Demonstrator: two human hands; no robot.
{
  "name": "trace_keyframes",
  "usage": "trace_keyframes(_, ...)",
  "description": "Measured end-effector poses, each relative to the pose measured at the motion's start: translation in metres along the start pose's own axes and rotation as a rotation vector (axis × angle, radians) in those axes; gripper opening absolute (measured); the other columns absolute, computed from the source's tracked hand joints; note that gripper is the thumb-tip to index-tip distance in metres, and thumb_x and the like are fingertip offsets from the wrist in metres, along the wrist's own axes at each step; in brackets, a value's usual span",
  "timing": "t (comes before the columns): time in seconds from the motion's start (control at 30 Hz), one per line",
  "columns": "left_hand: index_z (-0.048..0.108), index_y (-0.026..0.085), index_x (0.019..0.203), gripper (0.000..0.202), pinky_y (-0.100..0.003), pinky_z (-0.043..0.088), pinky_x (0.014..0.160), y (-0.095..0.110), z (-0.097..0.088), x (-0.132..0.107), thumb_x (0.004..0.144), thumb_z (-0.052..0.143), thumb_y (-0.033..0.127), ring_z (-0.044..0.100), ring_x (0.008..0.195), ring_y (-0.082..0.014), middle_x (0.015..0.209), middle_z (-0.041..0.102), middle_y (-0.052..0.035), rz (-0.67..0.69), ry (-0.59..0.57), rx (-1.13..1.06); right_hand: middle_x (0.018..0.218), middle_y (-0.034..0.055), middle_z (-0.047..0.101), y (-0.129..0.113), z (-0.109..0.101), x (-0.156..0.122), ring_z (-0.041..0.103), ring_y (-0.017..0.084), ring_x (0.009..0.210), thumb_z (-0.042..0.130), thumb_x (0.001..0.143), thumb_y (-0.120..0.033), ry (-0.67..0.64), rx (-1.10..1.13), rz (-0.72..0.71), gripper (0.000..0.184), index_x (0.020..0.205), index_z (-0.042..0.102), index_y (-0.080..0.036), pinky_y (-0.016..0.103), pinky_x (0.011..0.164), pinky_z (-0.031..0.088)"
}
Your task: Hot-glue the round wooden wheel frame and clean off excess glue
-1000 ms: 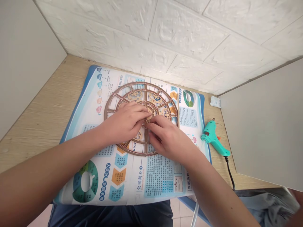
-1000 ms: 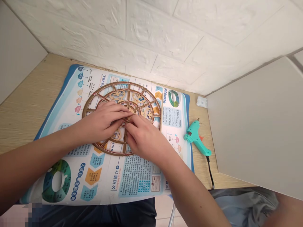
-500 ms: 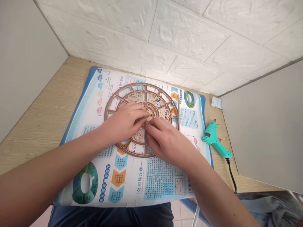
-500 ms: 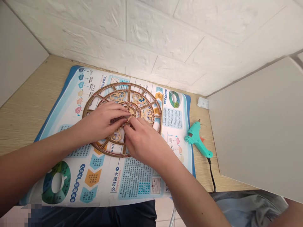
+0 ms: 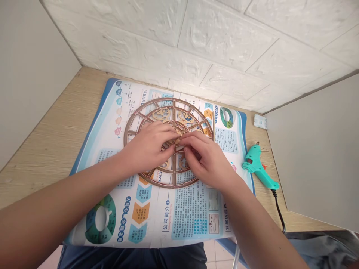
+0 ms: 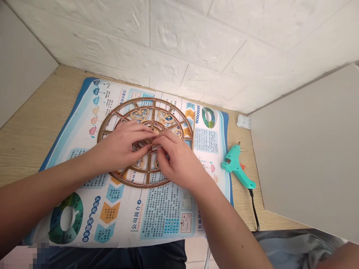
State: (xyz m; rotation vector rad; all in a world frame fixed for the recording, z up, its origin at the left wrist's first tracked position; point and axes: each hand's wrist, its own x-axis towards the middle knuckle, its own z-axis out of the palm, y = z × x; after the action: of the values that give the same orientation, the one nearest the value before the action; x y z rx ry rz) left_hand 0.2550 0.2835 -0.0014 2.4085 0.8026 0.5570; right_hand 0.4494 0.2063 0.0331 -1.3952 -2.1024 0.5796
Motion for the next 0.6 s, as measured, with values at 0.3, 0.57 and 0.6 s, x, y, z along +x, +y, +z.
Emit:
trace_keyframes(0.3,0.068,0.022,0.118,0.027,-0.048,0.042,0.100,0.0061,-0.0030,0.0018,0.097,0.055,0.031,0.060,0.118,-0.0291,0.122,0.071,-0.0059,-0.090,-0.032,-0.006,0.114,0.0101,0.070,0.0082,0.0019,0.0028,0.067,0.022,0.108,0.043,0.089,0.002,0.043,0.042,-0.072,0.030,0.100,0.058,-0.021,0.039,0.091,0.055)
trace_keyframes(0.57,0.066,0.022,0.122,0.029,-0.050,0.041,0.101,0.0057,-0.0019,0.0014,0.098,0.053,0.030,0.059,0.120,-0.0297,0.126,0.070,-0.0068,-0.083,-0.035,0.002,0.100,0.0077,0.068,0.0064,0.0009,0.0031,0.064,0.023,0.095,0.040,0.083,0.002,-0.080,-0.024,-0.023,0.030,0.098,0.052,-0.022,0.037,0.082,0.053)
trace_keyframes(0.6,0.064,0.022,0.126,0.032,-0.051,0.040,0.103,0.0058,-0.0021,0.0014,0.097,0.053,0.029,0.058,0.121,-0.0297,0.127,0.070,-0.0072,-0.081,-0.036,-0.001,0.099,0.0077,0.068,0.0068,0.0011,0.0027,0.064,0.023,0.094,0.040,0.084,0.001,-0.079,-0.035,-0.016,0.030,0.098,0.053,-0.022,0.037,0.081,0.052)
